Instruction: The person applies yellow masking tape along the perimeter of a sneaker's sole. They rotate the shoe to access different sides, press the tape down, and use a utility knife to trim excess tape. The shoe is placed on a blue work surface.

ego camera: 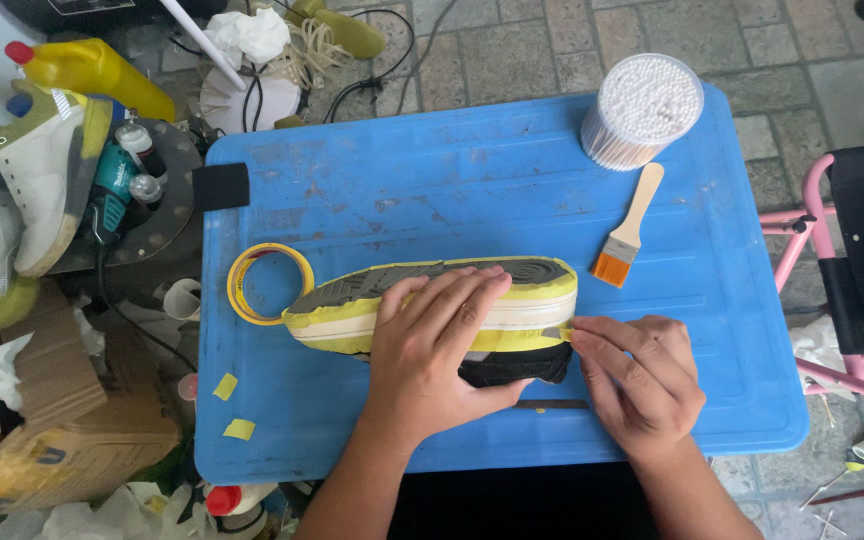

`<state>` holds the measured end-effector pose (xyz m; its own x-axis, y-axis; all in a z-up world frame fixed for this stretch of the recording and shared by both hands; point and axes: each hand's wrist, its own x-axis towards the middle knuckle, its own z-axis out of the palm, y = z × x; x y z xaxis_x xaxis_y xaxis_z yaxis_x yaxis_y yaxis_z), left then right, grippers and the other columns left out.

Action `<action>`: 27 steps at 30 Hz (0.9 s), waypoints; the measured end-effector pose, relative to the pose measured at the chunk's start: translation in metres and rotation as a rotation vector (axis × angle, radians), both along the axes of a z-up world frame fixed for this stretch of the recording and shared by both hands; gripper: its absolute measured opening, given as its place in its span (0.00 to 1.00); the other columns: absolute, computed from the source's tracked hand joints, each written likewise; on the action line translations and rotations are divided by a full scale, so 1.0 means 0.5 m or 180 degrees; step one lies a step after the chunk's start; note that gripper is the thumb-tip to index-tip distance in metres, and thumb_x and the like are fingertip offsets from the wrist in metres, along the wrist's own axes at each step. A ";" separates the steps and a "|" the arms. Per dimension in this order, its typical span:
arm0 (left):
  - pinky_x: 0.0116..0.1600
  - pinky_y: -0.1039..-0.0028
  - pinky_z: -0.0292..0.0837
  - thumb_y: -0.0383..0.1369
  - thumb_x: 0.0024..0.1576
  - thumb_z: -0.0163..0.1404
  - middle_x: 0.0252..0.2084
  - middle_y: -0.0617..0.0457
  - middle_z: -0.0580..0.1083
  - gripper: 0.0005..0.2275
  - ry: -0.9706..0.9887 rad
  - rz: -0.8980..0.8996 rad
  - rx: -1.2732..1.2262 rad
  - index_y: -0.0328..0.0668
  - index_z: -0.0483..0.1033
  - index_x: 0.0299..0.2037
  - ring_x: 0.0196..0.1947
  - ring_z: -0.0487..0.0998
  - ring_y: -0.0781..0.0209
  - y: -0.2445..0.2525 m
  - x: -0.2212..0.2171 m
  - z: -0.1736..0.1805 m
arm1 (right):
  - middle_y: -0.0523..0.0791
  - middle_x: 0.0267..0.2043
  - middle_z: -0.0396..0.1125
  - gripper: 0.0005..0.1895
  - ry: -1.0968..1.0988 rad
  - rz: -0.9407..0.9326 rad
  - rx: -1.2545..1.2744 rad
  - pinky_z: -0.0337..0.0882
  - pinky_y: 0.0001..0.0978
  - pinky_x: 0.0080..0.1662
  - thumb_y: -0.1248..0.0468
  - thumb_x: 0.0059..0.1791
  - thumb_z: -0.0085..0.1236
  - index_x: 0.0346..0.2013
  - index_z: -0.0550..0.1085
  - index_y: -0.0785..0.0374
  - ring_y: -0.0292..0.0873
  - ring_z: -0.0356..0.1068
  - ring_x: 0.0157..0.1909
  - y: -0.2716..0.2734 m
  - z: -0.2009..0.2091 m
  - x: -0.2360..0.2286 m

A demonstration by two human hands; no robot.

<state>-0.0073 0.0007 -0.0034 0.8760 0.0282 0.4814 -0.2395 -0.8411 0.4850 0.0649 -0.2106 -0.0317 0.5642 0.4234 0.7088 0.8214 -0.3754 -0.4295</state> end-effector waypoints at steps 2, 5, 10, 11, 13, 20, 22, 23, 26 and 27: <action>0.65 0.57 0.62 0.46 0.37 0.71 0.59 0.51 0.75 0.41 -0.0008 -0.0007 0.0001 0.43 0.70 0.63 0.62 0.75 0.55 0.002 0.000 0.000 | 0.49 0.44 0.75 0.13 0.0017 0.0014 0.0026 0.68 0.35 0.45 0.75 0.42 0.69 0.40 0.79 0.66 0.46 0.69 0.40 0.001 0.000 0.001; 0.65 0.56 0.62 0.46 0.37 0.71 0.59 0.51 0.75 0.41 0.0018 -0.0001 -0.0008 0.43 0.71 0.63 0.61 0.75 0.55 0.000 0.000 0.000 | 0.49 0.46 0.75 0.12 0.0147 0.0072 0.0143 0.68 0.34 0.46 0.75 0.43 0.69 0.40 0.78 0.66 0.45 0.71 0.41 0.001 0.001 0.001; 0.65 0.56 0.62 0.46 0.36 0.71 0.59 0.50 0.76 0.41 0.0031 0.0005 -0.0020 0.43 0.71 0.62 0.61 0.75 0.54 0.000 0.002 0.002 | 0.49 0.45 0.75 0.12 0.0245 -0.0009 0.0179 0.67 0.34 0.46 0.75 0.42 0.69 0.39 0.78 0.66 0.44 0.71 0.41 0.007 0.003 -0.002; 0.65 0.56 0.62 0.46 0.37 0.71 0.59 0.50 0.75 0.40 0.0008 0.0001 -0.0018 0.43 0.71 0.63 0.61 0.75 0.54 0.000 0.002 0.002 | 0.49 0.45 0.75 0.12 0.0244 -0.0024 0.0184 0.67 0.33 0.46 0.75 0.42 0.69 0.39 0.78 0.65 0.44 0.71 0.41 0.008 0.003 -0.002; 0.65 0.57 0.62 0.45 0.37 0.71 0.59 0.50 0.75 0.40 -0.0004 -0.0012 -0.0027 0.43 0.71 0.62 0.61 0.75 0.54 0.001 0.003 0.003 | 0.49 0.44 0.75 0.12 0.0278 -0.0031 0.0165 0.67 0.34 0.46 0.75 0.42 0.69 0.38 0.78 0.66 0.45 0.72 0.42 0.008 0.001 0.002; 0.63 0.57 0.63 0.44 0.36 0.71 0.60 0.51 0.75 0.40 -0.0078 -0.0011 -0.0041 0.43 0.71 0.63 0.61 0.75 0.53 0.009 -0.003 0.020 | 0.49 0.47 0.75 0.10 0.0887 0.0115 0.0405 0.71 0.32 0.50 0.76 0.46 0.66 0.39 0.77 0.67 0.44 0.73 0.45 0.016 0.007 -0.003; 0.63 0.57 0.63 0.43 0.37 0.71 0.60 0.51 0.75 0.40 -0.0104 0.0009 -0.0034 0.43 0.71 0.63 0.61 0.75 0.53 0.010 -0.016 0.030 | 0.49 0.46 0.74 0.10 0.1077 0.0216 0.0516 0.71 0.31 0.48 0.75 0.45 0.66 0.39 0.78 0.67 0.44 0.72 0.43 0.017 0.018 -0.017; 0.62 0.58 0.63 0.43 0.37 0.71 0.61 0.52 0.75 0.40 -0.0140 0.0030 -0.0025 0.43 0.71 0.63 0.62 0.75 0.54 0.009 -0.027 0.036 | 0.50 0.46 0.74 0.10 0.1166 0.0269 0.0576 0.72 0.30 0.47 0.75 0.44 0.67 0.39 0.78 0.67 0.43 0.72 0.43 0.018 0.024 -0.022; 0.62 0.59 0.64 0.42 0.38 0.70 0.60 0.51 0.75 0.40 -0.0203 0.0108 -0.0052 0.42 0.71 0.63 0.62 0.75 0.54 0.002 -0.066 0.047 | 0.49 0.45 0.74 0.10 0.1109 0.0491 0.0636 0.72 0.30 0.46 0.75 0.43 0.67 0.39 0.79 0.67 0.42 0.73 0.42 0.012 0.049 -0.038; 0.62 0.59 0.65 0.42 0.37 0.70 0.60 0.51 0.75 0.40 -0.0216 0.0135 -0.0074 0.41 0.71 0.63 0.61 0.75 0.54 -0.001 -0.079 0.049 | 0.49 0.45 0.74 0.11 0.1022 0.0548 0.0611 0.72 0.30 0.46 0.74 0.42 0.68 0.39 0.79 0.67 0.42 0.73 0.43 0.009 0.057 -0.045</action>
<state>-0.0470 0.0002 0.0210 0.8392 0.0765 0.5384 -0.2368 -0.8398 0.4885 0.0423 -0.2062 -0.0030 0.7020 0.4082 0.5837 0.6780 -0.1321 -0.7231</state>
